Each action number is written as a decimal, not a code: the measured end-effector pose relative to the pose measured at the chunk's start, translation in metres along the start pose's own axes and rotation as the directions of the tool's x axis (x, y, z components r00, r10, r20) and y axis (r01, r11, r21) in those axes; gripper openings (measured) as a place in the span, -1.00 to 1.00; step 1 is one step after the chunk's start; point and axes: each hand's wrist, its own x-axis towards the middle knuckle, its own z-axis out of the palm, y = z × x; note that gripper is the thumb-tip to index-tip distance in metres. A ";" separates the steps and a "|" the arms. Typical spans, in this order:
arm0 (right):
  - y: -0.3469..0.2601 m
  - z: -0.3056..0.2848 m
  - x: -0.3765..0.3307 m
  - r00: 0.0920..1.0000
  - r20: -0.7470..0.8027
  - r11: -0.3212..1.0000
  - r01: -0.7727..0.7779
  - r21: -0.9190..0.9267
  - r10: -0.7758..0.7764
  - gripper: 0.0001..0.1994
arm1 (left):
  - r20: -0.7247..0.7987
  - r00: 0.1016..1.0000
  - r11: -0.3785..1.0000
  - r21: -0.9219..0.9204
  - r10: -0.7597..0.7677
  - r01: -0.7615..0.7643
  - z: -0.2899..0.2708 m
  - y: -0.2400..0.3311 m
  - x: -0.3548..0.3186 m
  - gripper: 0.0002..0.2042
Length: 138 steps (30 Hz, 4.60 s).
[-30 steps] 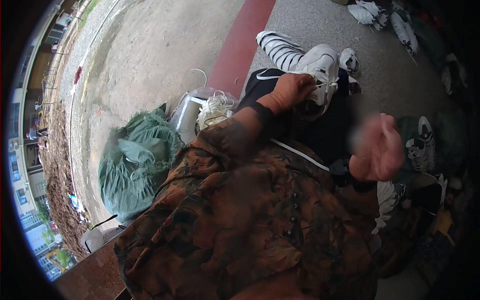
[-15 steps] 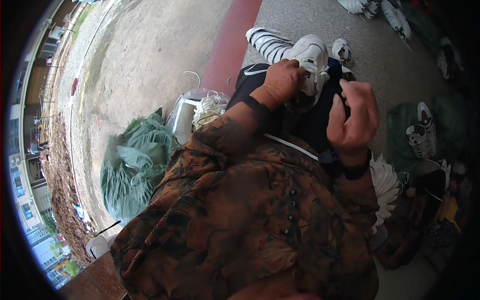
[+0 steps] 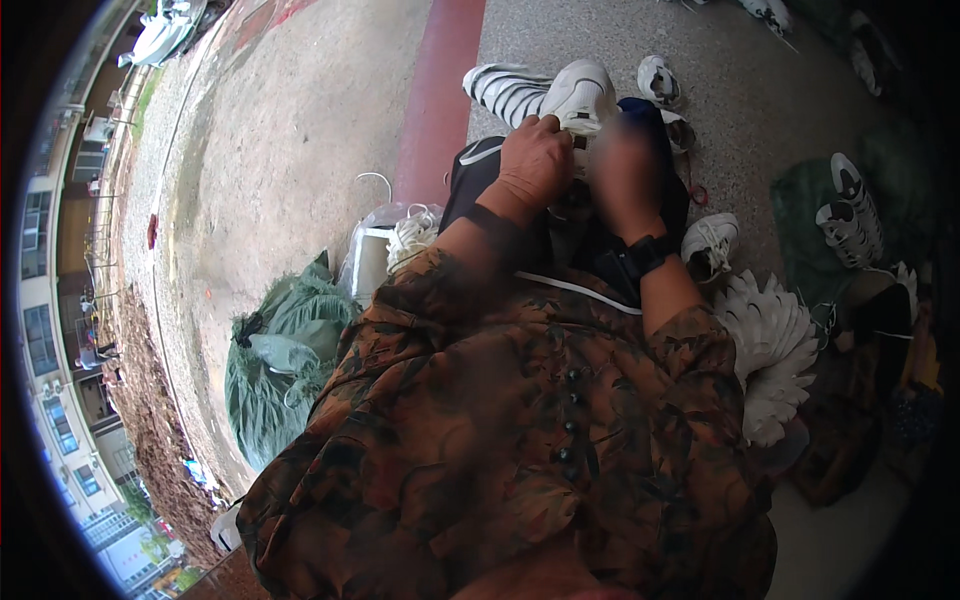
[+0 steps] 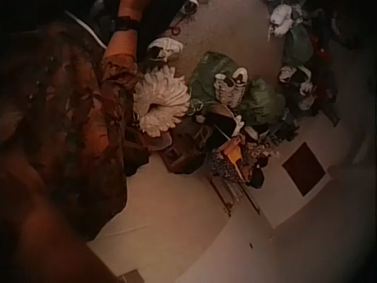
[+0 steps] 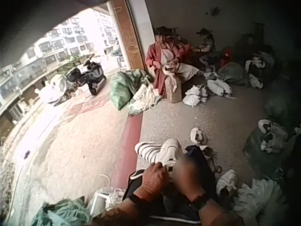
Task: The person sits on the ground and threads white shoelaces through the eyelets of white sneakers. They pull the laces tight, adjust the tongue, and tie knots on multiple shoes, handling them one at a time.
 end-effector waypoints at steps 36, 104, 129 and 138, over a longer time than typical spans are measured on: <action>0.019 0.010 0.008 0.938 0.050 0.813 -0.323 0.485 0.343 -0.90 | -0.089 0.985 0.987 -0.045 0.149 -0.153 0.020 0.007 0.013 -0.93; 0.028 0.012 0.002 0.884 0.213 0.163 -0.303 0.939 0.416 -0.93 | 0.080 0.975 0.974 0.075 0.209 -0.215 0.023 0.012 0.023 -0.92; 0.031 0.021 0.002 0.876 0.190 0.141 -0.278 0.950 0.444 -0.91 | 0.097 0.837 0.835 -0.194 0.539 -0.516 0.016 -0.017 0.048 -0.93; 0.025 0.012 0.004 0.869 0.268 0.034 -0.309 0.950 0.416 -0.95 | -0.084 0.990 0.770 -0.621 0.116 -0.143 0.028 0.006 0.066 -0.89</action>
